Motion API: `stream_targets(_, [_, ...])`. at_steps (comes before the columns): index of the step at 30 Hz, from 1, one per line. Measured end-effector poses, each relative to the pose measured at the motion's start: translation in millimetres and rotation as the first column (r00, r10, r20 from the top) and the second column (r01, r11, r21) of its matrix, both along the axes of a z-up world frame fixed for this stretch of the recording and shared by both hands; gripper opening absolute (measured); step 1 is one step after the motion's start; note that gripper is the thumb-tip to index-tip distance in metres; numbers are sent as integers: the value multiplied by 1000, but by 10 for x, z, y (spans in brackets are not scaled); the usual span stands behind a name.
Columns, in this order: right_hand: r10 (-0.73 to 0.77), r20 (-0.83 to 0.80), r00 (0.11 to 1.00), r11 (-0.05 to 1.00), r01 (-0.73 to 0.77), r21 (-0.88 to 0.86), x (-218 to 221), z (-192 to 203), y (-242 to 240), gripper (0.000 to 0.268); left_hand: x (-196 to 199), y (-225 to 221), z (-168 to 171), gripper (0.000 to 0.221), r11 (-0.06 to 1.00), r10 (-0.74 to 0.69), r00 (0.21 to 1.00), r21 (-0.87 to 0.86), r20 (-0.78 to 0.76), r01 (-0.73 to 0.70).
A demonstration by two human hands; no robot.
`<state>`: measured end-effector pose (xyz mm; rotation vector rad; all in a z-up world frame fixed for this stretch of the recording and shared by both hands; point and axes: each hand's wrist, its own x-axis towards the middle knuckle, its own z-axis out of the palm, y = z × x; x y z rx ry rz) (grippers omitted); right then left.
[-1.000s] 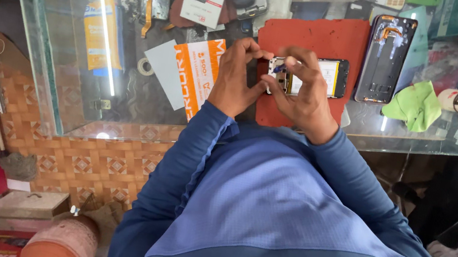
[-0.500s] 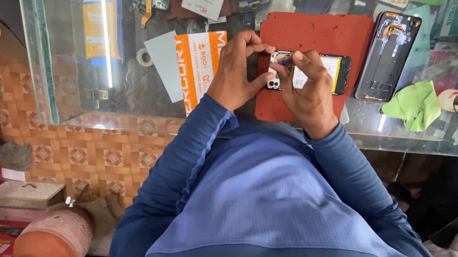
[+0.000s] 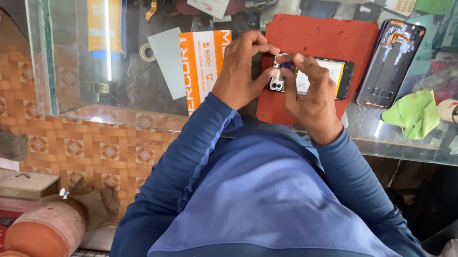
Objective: The person uses a blue screwdriver to remove and reinsert screws from the internal frame of a disassembled smartphone. They repeatedly loosen and tighten screws at multiple locations on the phone's chassis while it rests on a red mat.
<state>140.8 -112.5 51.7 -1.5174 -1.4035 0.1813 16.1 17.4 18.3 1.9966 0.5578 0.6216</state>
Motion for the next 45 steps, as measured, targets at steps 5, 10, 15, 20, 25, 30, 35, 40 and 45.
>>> stream_targets(5, [-105,45,993,993,103,55,12,-130,36,64,-164,-85,267,25,987,154,982,40,107,-159])
stream_targets(10, [-85,78,993,996,82,37,36,-59,43,62,-707,203,454,22,826,468,883,336,38,-452])
stream_targets(15, [21,7,1000,1000,-21,17,11,29,24,58,-963,151,386,42,811,455,880,472,-136,-346])
stream_targets(20, [3,28,1000,1000,-3,3,13,-132,-27,64,-778,-15,177,40,843,421,893,432,-160,-320])
stream_targets(25, [-36,85,996,999,35,16,0,-145,-14,65,-490,-40,90,32,813,441,883,489,-163,-315])
stream_targets(30, [26,7,1000,999,-26,26,-18,37,-29,63,-426,95,77,26,741,475,873,588,-115,-326])
stream_targets(35, [-61,26,998,998,60,14,26,-104,-26,64,-553,153,114,25,786,421,903,533,-91,-313])
stream_targets(40, [-17,31,999,1000,16,15,51,-65,-33,65,-754,155,120,30,825,428,900,443,-82,-352])
stream_targets(45, [-39,23,999,998,37,57,1,-42,1,57,-757,79,182,45,842,332,928,497,-171,-209])
